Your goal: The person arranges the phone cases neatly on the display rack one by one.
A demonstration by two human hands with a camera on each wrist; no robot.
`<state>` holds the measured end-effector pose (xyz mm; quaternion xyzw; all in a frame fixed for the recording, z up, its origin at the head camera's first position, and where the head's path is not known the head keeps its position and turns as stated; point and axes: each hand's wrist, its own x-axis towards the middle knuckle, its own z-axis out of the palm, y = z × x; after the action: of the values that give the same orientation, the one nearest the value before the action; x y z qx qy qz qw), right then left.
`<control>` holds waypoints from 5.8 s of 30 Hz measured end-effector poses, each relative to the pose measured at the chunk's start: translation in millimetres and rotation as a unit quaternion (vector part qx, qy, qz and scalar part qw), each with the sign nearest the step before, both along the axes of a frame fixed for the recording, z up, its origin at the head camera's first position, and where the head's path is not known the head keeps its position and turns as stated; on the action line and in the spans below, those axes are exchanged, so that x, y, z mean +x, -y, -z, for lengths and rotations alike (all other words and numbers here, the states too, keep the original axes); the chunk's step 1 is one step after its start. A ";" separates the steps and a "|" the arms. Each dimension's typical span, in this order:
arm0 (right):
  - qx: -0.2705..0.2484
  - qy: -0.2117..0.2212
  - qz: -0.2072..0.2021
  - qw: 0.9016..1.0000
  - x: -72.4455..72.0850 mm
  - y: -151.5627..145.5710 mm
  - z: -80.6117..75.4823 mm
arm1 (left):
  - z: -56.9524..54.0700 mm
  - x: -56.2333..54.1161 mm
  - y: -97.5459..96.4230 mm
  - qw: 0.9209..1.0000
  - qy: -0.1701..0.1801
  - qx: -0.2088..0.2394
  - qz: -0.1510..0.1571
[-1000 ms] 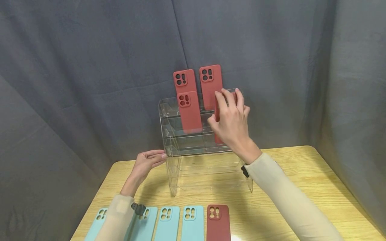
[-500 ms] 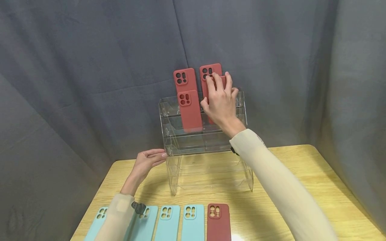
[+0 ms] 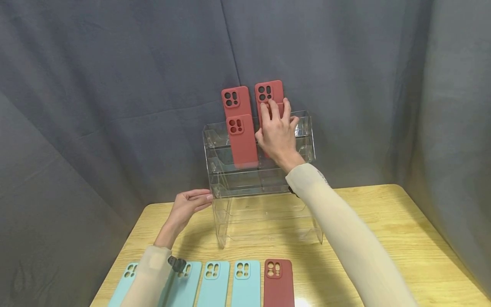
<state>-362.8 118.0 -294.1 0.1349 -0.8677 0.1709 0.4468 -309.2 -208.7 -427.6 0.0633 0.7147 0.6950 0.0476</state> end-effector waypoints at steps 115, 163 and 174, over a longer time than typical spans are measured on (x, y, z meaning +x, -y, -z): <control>0.025 0.436 -0.054 0.898 217.4 38.4 201.9 | 3.5 0.5 2.2 1.000 0.003 -0.001 -0.021; -0.004 -0.020 -0.018 1.000 31.0 3.3 62.3 | 0.5 2.3 2.0 1.000 0.005 -0.002 -0.022; 0.004 -0.019 -0.012 1.000 32.4 4.8 75.4 | 3.0 2.1 2.5 1.000 0.004 -0.005 -0.021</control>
<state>-330.3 113.2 -369.5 0.1500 -0.8581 0.1698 0.4607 -307.1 -211.3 -430.6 0.0450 0.7192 0.6924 0.0364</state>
